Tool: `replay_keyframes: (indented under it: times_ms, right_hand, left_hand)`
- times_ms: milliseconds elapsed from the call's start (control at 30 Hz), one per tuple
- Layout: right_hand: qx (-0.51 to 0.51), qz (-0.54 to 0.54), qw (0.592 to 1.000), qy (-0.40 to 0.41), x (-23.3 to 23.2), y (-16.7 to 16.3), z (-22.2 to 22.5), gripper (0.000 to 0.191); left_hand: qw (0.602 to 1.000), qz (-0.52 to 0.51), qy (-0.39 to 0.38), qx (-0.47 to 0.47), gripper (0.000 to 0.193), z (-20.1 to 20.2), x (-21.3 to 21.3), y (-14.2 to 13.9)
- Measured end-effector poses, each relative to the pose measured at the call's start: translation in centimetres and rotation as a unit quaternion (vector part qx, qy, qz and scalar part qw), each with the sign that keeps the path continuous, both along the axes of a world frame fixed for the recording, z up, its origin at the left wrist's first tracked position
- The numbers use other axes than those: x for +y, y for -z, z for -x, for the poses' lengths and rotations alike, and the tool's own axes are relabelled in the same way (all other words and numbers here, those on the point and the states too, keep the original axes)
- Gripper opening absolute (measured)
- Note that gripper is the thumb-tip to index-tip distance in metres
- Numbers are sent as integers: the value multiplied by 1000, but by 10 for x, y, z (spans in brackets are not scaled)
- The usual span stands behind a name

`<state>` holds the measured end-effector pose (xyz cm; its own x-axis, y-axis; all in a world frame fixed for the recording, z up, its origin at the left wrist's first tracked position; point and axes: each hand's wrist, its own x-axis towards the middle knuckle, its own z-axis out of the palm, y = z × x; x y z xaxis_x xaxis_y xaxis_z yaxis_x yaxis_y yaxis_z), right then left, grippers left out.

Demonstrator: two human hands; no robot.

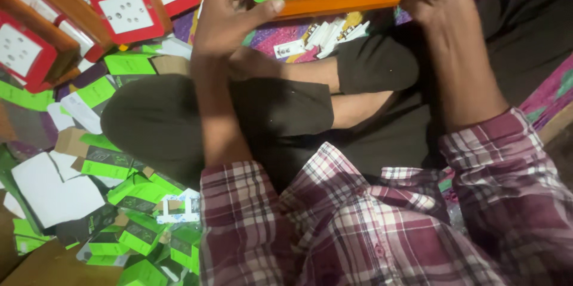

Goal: The person sits on a mat and assembles electrical switch modules into red and green plastic frames. They insert white switch components into the frames, use a screwdriver to secure them, and handle multiple frames and loose components scattered around.

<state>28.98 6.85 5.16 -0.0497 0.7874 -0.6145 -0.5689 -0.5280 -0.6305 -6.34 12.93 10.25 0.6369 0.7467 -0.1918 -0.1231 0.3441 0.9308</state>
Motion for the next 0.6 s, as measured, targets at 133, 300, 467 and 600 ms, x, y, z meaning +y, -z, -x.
replay_keyframes:
  times_ms: [133,300,467,600]
  right_hand:
    - [40,46,998,9,-3,7,5,30]
    - [105,46,993,12,-5,10,7,25]
    - [103,44,994,14,-8,18,5,23]
    - [125,68,989,29,-8,26,0,27]
  left_hand:
    - [998,32,-48,-18,51,-5,1,-4]
    - [997,20,-75,-13,45,-2,2,-2]
    - [996,-8,-85,-33,45,-4,4,8]
    - [993,-30,-113,-30,50,-7,1,-4]
